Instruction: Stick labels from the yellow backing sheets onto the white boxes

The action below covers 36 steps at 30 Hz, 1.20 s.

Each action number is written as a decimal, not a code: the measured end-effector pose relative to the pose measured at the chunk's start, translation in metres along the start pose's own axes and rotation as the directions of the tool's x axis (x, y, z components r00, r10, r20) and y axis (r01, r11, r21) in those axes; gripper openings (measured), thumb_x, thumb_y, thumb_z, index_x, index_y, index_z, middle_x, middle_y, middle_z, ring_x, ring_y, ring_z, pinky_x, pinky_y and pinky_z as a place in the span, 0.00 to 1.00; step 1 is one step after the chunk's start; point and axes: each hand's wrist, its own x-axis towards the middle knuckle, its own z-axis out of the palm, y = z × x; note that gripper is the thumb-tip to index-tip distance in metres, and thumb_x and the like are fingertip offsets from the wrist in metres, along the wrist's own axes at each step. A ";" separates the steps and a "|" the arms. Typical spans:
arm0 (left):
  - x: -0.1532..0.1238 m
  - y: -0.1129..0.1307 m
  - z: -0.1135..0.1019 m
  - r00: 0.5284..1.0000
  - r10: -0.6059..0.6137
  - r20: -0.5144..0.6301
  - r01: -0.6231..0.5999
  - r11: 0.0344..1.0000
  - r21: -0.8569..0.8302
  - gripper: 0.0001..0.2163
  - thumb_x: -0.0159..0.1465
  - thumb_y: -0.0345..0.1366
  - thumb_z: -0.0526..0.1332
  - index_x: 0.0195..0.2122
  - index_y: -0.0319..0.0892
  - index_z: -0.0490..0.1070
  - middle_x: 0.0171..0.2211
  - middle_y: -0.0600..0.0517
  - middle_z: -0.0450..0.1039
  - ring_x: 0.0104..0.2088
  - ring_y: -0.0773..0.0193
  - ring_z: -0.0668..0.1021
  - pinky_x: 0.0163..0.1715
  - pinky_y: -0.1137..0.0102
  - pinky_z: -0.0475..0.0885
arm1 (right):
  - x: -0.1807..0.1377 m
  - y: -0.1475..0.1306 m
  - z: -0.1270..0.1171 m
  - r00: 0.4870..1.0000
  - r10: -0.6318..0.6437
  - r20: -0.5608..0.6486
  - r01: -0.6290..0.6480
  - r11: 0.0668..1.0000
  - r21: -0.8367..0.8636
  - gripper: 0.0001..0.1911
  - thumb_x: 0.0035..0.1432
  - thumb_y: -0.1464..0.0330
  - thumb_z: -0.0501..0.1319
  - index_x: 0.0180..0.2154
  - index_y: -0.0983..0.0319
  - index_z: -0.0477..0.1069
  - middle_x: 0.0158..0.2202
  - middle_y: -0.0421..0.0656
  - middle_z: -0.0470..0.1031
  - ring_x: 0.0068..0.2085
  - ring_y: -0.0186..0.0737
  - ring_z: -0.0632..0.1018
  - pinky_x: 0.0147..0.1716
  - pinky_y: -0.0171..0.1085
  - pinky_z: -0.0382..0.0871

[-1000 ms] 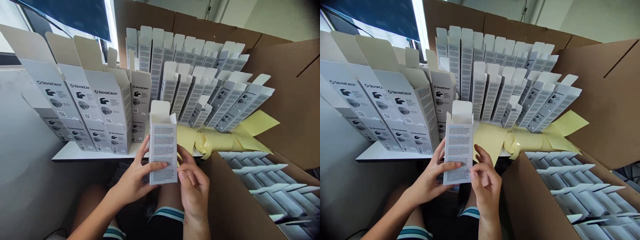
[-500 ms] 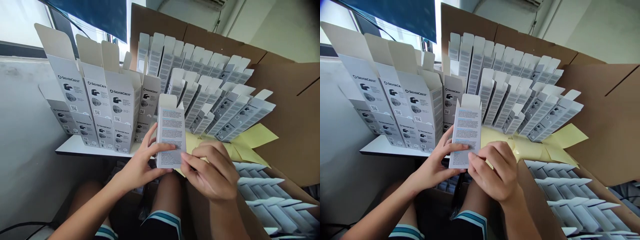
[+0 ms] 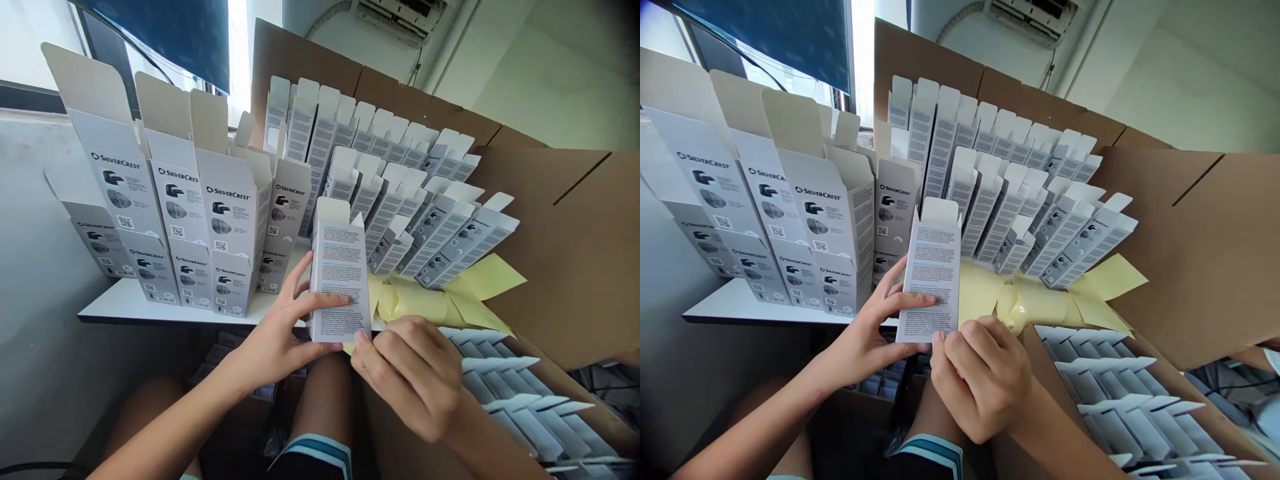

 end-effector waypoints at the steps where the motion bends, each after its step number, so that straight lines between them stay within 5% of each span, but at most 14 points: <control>1: 0.000 0.001 0.000 1.000 -0.002 0.004 0.002 1.000 0.011 0.24 0.61 0.37 0.72 0.59 0.54 0.71 0.75 0.53 0.33 0.69 0.40 0.61 0.65 0.47 0.66 | -0.001 -0.001 0.000 1.000 -0.010 0.008 0.010 1.000 -0.006 0.06 0.60 0.77 0.62 0.31 0.65 0.75 0.23 0.42 0.71 0.29 0.40 0.70 0.28 0.41 0.66; 9: 0.001 0.002 -0.001 0.999 -0.038 -0.001 0.038 0.999 -0.034 0.24 0.61 0.35 0.71 0.58 0.54 0.72 0.75 0.52 0.34 0.68 0.40 0.63 0.59 0.51 0.75 | -0.005 -0.006 -0.003 0.999 -0.018 0.032 0.019 0.999 -0.026 0.07 0.57 0.79 0.66 0.28 0.64 0.75 0.22 0.40 0.72 0.28 0.38 0.71 0.27 0.40 0.68; 19: 0.000 0.000 -0.003 0.999 -0.035 0.004 0.035 0.999 -0.031 0.24 0.61 0.35 0.71 0.58 0.55 0.71 0.75 0.52 0.34 0.68 0.41 0.63 0.60 0.50 0.73 | -0.007 -0.007 0.007 0.999 -0.016 0.034 0.016 1.000 -0.022 0.08 0.58 0.78 0.66 0.28 0.64 0.75 0.23 0.40 0.73 0.28 0.38 0.72 0.26 0.40 0.67; 36: -0.004 0.001 -0.005 0.999 -0.041 0.008 0.040 0.999 0.024 0.21 0.63 0.33 0.70 0.56 0.53 0.72 0.75 0.53 0.35 0.67 0.42 0.65 0.59 0.51 0.75 | -0.015 -0.011 0.011 0.991 0.020 0.129 -0.027 0.998 0.052 0.06 0.59 0.76 0.62 0.38 0.68 0.77 0.26 0.44 0.76 0.31 0.42 0.73 0.30 0.42 0.67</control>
